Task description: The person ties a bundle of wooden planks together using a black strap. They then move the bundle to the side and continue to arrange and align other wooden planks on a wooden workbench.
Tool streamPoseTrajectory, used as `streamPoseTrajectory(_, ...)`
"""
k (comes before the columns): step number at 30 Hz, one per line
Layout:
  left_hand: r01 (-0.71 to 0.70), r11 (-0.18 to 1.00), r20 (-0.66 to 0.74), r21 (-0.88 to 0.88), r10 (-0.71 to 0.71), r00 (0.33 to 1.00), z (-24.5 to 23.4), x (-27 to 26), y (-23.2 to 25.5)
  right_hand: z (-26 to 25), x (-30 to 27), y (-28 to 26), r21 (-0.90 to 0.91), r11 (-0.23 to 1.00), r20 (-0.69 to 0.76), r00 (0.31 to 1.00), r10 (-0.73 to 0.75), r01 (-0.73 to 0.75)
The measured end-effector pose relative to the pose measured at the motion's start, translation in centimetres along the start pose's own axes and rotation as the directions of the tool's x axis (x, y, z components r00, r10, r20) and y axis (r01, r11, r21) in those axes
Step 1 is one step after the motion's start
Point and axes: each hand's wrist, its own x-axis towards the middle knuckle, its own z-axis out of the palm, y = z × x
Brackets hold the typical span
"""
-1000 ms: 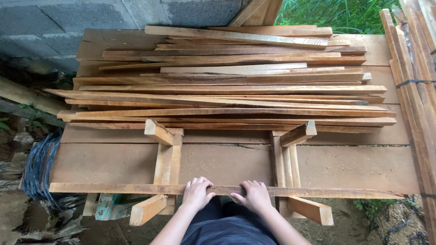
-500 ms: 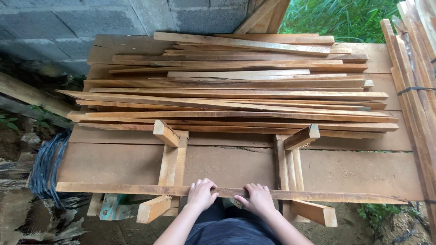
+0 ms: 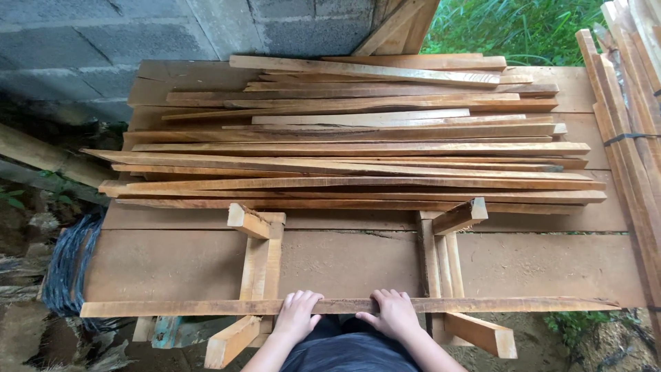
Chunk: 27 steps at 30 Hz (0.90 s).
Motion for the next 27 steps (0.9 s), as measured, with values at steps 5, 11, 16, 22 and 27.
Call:
streamPoseTrajectory(5,0.021,0.999,0.008,-0.05,-0.02,1.0,-0.3,0.1,-0.1,-0.1,0.2,0.0,0.013,1.0,0.009,1.0,-0.006,0.006)
streamPoseTrajectory(11,0.069,0.995,0.134,-0.067,-0.059,0.989,-3.0,1.1,1.4,-1.6,1.0,-0.4,0.084,0.994,0.092,0.994,0.06,-0.068)
streamPoseTrajectory(16,0.139,0.98,0.128,-0.14,-0.122,0.984,-6.5,8.8,3.7,-3.0,8.5,0.3,0.246,0.958,-0.061,0.984,0.169,-0.149)
streamPoseTrajectory(22,0.013,0.998,-0.532,-0.067,-0.047,0.845,-10.4,20.3,2.9,-8.8,18.2,1.9,0.007,1.0,-0.799,0.601,0.01,-0.007)
streamPoseTrajectory(27,0.175,0.937,-0.316,0.302,-0.075,0.946,-14.8,24.3,-1.2,-12.7,21.5,4.8,-0.24,0.947,-0.6,0.8,0.03,-0.216)
